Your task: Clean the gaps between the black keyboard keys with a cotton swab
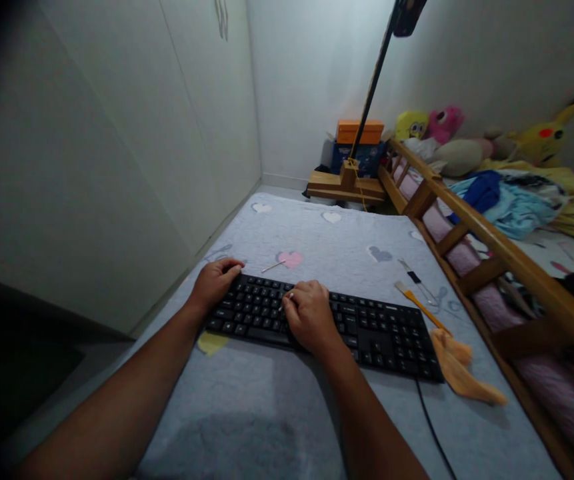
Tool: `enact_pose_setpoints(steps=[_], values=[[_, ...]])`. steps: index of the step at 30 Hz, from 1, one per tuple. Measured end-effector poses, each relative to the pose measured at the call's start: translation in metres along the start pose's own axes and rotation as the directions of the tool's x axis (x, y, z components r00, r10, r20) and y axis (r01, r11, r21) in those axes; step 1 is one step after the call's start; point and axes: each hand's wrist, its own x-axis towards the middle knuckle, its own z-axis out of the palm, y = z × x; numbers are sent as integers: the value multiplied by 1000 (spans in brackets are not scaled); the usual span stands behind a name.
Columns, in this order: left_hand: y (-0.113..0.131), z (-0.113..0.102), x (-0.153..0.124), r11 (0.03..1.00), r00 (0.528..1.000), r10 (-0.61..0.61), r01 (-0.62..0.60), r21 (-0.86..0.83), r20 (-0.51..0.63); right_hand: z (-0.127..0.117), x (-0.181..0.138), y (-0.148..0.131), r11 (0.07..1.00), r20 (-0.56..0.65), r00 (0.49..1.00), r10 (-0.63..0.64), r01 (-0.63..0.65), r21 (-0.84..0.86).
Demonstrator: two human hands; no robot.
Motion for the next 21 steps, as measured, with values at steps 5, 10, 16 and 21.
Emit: enact_pose_setpoints(steps=[5, 10, 16, 21], values=[[1, 0, 0, 1000, 1000, 1, -1, 7, 2, 3, -3, 0, 1000, -52, 998, -18, 19, 20], [0, 1, 0, 1000, 1000, -6, 6, 3, -3, 5, -4, 0, 999, -104, 994, -37, 37, -1], [-2, 1, 1, 1000, 1000, -2, 2, 10, -2, 8, -4, 3, 998, -146, 988, -50, 45, -34], [-1, 0, 1, 1000, 1000, -2, 2, 9, 4, 10, -4, 3, 998, -155, 986, -53, 49, -28]])
